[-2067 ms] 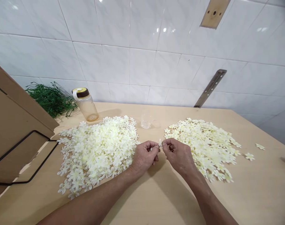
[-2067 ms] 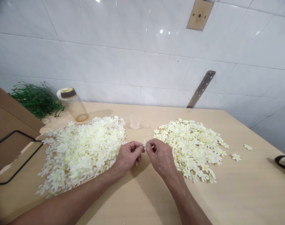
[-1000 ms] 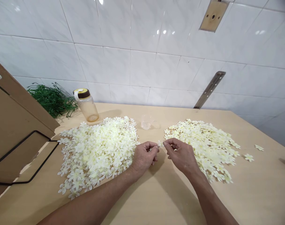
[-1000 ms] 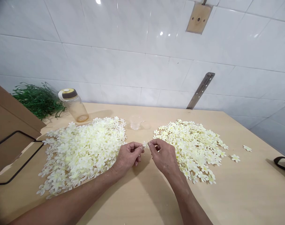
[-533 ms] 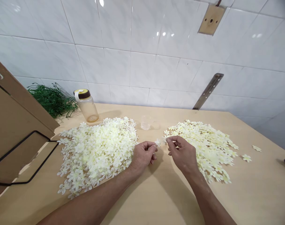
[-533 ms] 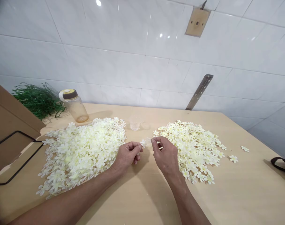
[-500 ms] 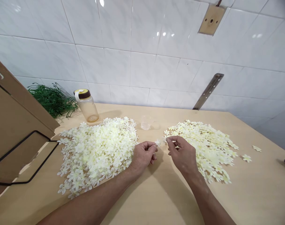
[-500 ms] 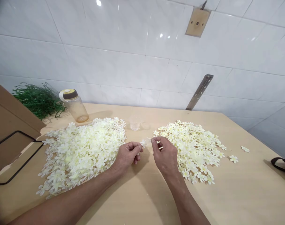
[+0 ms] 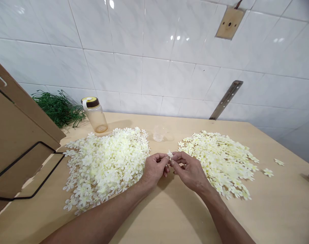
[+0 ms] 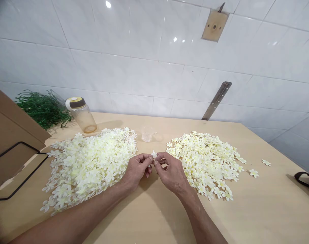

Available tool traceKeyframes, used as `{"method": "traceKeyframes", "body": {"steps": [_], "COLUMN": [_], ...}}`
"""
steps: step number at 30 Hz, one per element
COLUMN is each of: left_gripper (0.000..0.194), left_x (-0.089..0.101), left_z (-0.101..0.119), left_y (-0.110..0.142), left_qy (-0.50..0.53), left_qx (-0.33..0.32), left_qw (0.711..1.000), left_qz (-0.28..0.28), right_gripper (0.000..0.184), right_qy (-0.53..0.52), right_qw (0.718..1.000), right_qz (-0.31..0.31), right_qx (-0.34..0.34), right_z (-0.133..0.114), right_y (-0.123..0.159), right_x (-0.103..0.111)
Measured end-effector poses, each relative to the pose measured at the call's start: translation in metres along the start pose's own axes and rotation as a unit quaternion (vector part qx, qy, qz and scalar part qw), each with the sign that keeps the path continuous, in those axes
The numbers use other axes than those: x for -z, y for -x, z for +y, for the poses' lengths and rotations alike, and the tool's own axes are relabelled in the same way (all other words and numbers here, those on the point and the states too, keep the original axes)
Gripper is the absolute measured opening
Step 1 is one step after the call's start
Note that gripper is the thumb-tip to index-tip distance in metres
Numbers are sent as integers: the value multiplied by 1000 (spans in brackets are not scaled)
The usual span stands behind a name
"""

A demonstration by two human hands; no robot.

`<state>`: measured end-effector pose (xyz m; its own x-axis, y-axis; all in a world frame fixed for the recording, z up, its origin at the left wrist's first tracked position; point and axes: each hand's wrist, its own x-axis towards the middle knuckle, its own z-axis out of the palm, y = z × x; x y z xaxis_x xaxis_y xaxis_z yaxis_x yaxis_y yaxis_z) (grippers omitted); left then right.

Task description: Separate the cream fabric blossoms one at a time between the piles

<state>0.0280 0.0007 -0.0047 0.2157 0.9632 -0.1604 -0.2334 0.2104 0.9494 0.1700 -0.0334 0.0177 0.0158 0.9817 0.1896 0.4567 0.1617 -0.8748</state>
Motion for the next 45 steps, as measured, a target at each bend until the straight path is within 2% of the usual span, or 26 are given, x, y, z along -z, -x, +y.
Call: {"method": "traceKeyframes", "body": {"steps": [6, 11, 14, 19, 26, 34, 38, 40, 43, 45], "left_gripper": [20, 23, 25, 22, 21, 28, 24, 21, 15, 9], "left_x": [-2, -4, -5, -5, -5, -6, -6, -6, -5, -4], "left_z": [2, 4, 5, 1, -5, -3, -5, -8, -13, -16], "left_y": [3, 7, 9, 8, 6, 7, 11, 16, 21, 23], "left_qy": [3, -11, -3, -8, -11, -21, -78, -109, -164, -213], "left_qx": [-1, -7, -9, -7, -3, 10, 10, -13, -82, -141], "left_qw": [1000, 1000, 999, 999, 999, 998, 994, 989, 974, 959], "left_qz": [-3, -24, -38, -40, -43, -56, -74, -99, -134, -118], "right_gripper": [38, 38, 39, 38, 36, 38, 36, 33, 30, 29], "right_qy": [-106, -242, -285, -285, -288, -252, -205, -165, -122, -122], "right_qw": [990, 961, 945, 946, 946, 957, 967, 976, 989, 992], "right_qz": [10, 3, -10, 34, 26, 80, 126, 122, 73, -8], "right_qx": [-91, -134, -160, -149, -145, -120, -85, -68, -29, 13], "right_z": [3, 5, 2, 3, 4, 7, -9, -25, -54, -72], "right_y": [-4, -8, -10, -11, -10, -11, -14, -18, -25, -30], "right_x": [2, 6, 10, 9, 5, 7, 12, 7, -14, -34]}}
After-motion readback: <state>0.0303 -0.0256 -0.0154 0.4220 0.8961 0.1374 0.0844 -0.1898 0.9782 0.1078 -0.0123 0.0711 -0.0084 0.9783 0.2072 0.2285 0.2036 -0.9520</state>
